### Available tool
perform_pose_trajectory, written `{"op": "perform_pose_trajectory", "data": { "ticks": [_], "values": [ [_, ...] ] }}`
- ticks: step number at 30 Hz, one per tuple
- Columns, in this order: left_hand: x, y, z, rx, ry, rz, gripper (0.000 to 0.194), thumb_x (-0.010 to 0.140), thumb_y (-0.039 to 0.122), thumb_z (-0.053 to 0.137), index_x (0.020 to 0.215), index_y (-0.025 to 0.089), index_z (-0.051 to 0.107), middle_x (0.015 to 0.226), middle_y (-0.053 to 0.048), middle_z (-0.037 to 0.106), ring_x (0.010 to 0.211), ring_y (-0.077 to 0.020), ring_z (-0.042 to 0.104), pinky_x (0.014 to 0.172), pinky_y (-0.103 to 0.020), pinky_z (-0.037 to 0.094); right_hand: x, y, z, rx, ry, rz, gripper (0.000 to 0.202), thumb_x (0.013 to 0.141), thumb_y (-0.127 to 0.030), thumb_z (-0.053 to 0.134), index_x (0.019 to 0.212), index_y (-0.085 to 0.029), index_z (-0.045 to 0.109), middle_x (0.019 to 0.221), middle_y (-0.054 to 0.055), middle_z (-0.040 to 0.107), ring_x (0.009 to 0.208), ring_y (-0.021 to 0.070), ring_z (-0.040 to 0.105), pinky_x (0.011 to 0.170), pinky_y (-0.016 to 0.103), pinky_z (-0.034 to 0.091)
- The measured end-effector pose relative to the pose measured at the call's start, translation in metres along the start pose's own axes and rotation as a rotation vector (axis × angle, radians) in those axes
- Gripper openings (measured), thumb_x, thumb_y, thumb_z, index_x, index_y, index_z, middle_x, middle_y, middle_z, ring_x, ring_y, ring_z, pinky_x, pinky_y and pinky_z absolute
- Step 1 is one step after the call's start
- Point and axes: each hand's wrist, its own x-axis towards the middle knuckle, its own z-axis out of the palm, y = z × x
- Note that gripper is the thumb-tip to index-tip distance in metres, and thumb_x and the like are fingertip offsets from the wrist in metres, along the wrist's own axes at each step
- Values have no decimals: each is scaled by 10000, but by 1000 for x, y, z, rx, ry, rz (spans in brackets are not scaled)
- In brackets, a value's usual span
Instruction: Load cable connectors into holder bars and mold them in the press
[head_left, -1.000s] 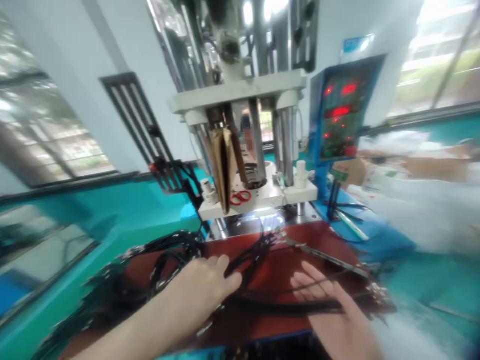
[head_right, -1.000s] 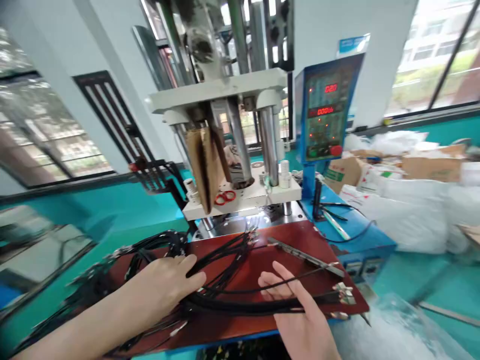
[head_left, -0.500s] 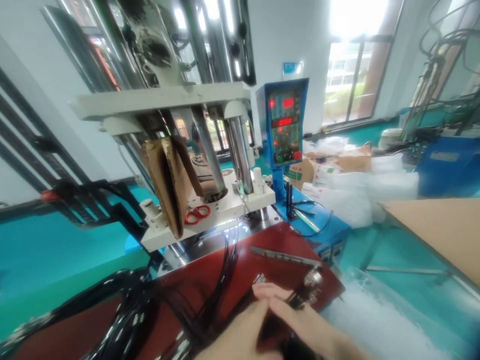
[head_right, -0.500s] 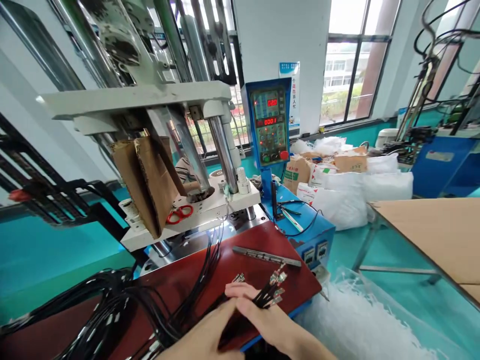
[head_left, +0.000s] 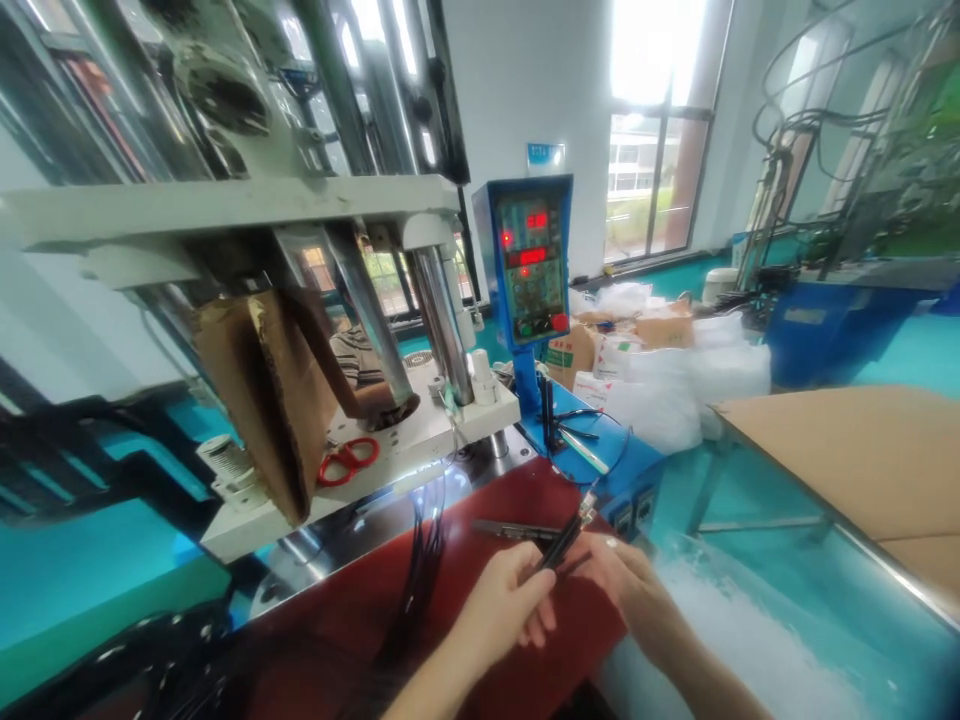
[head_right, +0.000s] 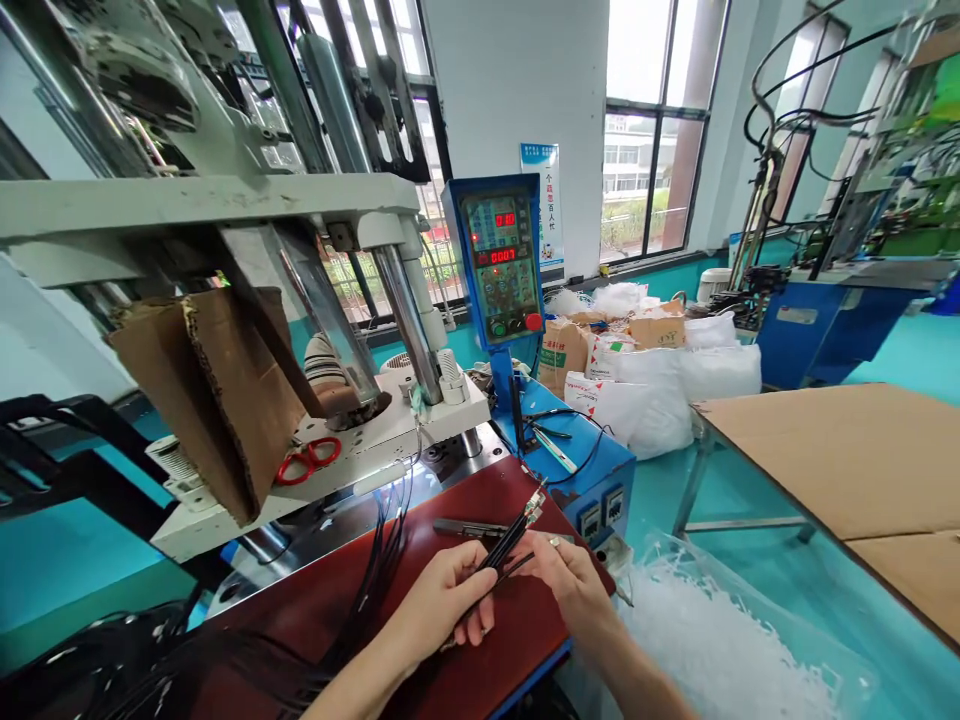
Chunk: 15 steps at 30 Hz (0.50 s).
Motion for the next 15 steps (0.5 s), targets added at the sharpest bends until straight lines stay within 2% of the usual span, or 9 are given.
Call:
{"op": "perform_pose_trajectory", "data": {
  "ticks": [3,5,8,10,12,15],
  "values": [
    [-2,-3,-7,-57,-120,-56,191,731,336,495,737,163,414,499,0,581,350,-80,488,309,-127,288,4,-4,-8,64,65,-26,351,867,-400,418,818,-150,659,916,89,659,883,204,580,870,359,394],
    [-5,-4,-10,-91,-211,-109,183,709,315,508,747,166,408,496,-3,586,331,-82,476,308,-135,300,6,-1,-11,119,79,5,300,855,-378,457,1010,-173,611,950,84,658,916,202,577,896,376,375],
    [-8,-4,-4,-108,-303,-191,204,672,308,529,748,165,405,500,-5,580,323,-88,469,313,-151,316,4,7,-11,110,67,21,426,849,-361,470,1247,-216,421,996,84,650,928,210,585,886,419,374],
    [-6,-3,5,-131,-295,-153,211,668,317,536,750,148,439,547,-15,585,369,-85,495,358,-165,358,1,11,-9,15,16,39,424,853,-374,459,1242,-211,423,1029,98,638,970,223,572,906,441,359],
    [-1,-4,16,-142,-223,-63,231,694,348,525,759,130,484,559,-7,569,378,-65,475,376,-162,354,1,11,-10,-44,-50,83,391,847,-385,468,1196,-208,471,1074,110,619,984,233,566,912,461,359],
    [9,-8,30,-116,-91,-31,266,734,403,481,748,138,492,466,41,482,293,-37,334,302,-154,236,9,3,-18,77,-101,44,397,838,-364,493,1216,-249,449,1218,92,534,1087,224,506,954,455,337]
  ]
}}
